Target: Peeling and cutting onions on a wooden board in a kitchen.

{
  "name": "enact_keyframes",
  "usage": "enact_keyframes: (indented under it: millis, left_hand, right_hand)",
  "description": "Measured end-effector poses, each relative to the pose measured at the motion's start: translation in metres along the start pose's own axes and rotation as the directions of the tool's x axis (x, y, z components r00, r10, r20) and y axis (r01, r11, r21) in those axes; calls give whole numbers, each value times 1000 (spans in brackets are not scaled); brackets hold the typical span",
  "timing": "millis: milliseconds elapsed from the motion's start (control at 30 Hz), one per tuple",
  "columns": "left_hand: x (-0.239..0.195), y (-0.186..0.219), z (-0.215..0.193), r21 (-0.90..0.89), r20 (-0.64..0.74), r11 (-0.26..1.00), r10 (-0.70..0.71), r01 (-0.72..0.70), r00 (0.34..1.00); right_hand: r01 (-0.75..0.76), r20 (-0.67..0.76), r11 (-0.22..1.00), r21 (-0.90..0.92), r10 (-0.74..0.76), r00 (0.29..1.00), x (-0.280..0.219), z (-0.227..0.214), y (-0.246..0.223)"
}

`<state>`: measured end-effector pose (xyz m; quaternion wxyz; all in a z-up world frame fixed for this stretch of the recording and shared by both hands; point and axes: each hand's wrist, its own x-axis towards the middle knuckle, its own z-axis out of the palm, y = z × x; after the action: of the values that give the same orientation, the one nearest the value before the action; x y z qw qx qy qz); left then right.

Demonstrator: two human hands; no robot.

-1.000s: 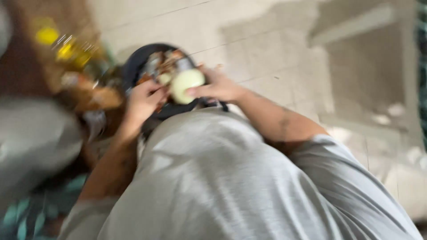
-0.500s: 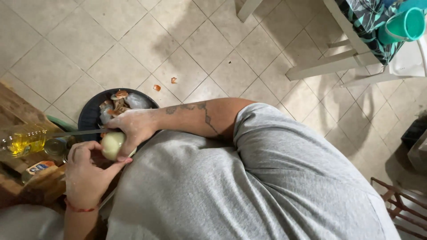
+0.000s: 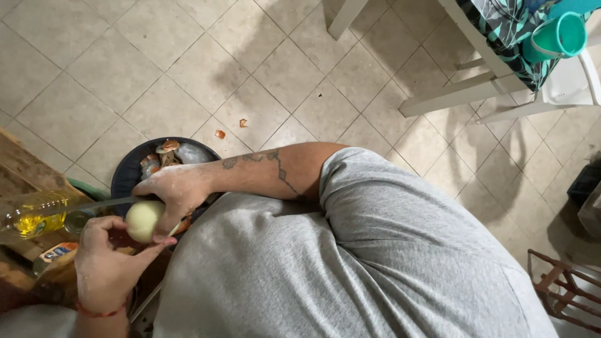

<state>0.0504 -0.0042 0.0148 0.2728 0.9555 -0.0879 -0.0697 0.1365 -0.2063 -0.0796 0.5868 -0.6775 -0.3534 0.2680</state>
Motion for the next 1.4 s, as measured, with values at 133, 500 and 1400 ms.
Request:
enact_keyframes:
  millis: [133,500,1400]
  left_hand:
    - [4,0,-3,201,27,977,65,-69,998]
    - [2,2,-10,185,6,972,148,-146,989]
    - [-18,2,5,221,-168,972,114,-76,979]
  right_hand:
    - [49,-10,998,-25,-49,999,0,-3,-1]
    - [-82,-117,991,102,94,989,5,5,7]
    - [-301,-93,895,331,348,933,11,14,-3]
